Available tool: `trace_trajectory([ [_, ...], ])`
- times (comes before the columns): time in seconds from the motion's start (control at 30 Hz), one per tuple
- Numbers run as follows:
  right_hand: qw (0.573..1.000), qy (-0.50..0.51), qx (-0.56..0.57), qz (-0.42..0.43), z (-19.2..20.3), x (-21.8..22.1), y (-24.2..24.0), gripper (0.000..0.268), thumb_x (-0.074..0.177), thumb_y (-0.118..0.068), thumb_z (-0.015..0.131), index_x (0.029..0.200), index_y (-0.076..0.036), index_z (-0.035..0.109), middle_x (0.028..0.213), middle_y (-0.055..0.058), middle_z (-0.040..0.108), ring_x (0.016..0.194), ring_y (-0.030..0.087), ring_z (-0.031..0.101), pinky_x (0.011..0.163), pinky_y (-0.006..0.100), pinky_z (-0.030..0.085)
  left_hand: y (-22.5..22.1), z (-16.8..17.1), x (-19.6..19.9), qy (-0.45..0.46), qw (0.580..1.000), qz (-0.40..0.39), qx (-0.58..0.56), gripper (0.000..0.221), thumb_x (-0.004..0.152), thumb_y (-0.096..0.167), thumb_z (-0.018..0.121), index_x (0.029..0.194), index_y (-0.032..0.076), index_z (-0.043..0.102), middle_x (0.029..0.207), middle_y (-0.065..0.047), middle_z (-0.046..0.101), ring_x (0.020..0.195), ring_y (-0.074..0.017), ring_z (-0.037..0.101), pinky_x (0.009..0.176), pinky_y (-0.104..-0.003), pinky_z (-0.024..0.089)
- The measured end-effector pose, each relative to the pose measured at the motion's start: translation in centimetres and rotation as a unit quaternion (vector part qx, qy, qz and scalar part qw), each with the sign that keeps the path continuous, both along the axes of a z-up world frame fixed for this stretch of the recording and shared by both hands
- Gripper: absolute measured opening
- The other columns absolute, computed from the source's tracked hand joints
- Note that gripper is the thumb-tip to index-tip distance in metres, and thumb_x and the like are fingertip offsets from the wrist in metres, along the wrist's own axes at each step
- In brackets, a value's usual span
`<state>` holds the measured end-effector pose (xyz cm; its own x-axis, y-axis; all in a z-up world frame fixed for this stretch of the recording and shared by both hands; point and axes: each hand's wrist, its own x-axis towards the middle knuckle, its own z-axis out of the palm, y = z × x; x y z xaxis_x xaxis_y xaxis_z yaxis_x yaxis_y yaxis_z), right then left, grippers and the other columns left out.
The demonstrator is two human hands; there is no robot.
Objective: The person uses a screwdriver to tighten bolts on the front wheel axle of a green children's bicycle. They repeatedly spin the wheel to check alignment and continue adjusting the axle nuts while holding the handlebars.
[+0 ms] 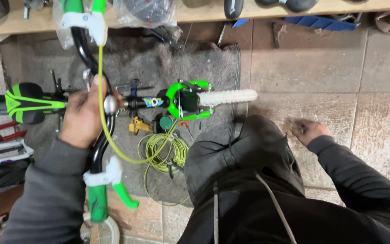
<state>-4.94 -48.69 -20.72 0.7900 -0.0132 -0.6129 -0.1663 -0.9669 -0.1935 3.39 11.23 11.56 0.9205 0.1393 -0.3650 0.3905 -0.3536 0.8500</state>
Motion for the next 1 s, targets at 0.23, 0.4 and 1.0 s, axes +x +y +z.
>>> trace_trajectory([
  [0.23,0.942,-0.208,0.249,0.084,3.7,5.5,9.7,0.036,0.088,-0.039,0.074,0.115,-0.015,0.074,0.113,0.009,0.075,0.099,0.031,0.072,0.085,0.04,0.059,0.2,1.3,-0.9,-0.002,0.999,0.041,0.024,0.049,0.113,0.049,0.043,0.102,0.008,0.068,0.086,-0.003,0.071,0.067,-0.0096,0.06,0.06,-0.027,0.046],
  [0.4,0.926,-0.173,0.287,0.173,3.5,5.9,13.9,0.033,0.09,-0.037,0.077,0.114,-0.014,0.073,0.109,0.01,0.075,0.096,0.032,0.071,0.083,0.041,0.057,10.0,-11.4,-10.3,-0.044,0.984,0.165,0.046,0.046,0.115,0.048,0.048,0.105,0.006,0.066,0.088,-0.001,0.062,0.058,-0.0064,0.046,0.051,-0.025,0.034],
  [1.0,0.925,-0.089,0.261,0.262,6.2,0.9,29.0,0.06,0.09,-0.046,0.074,0.133,-0.006,0.062,0.124,0.023,0.068,0.115,0.04,0.065,0.097,0.046,0.052,-6.2,-37.2,-22.7,-0.188,0.959,0.203,-0.068,0.043,0.098,0.022,0.069,0.135,0.0,0.064,0.127,-0.009,0.072,0.117,-0.0198,0.068,0.101,-0.035,0.052],
])
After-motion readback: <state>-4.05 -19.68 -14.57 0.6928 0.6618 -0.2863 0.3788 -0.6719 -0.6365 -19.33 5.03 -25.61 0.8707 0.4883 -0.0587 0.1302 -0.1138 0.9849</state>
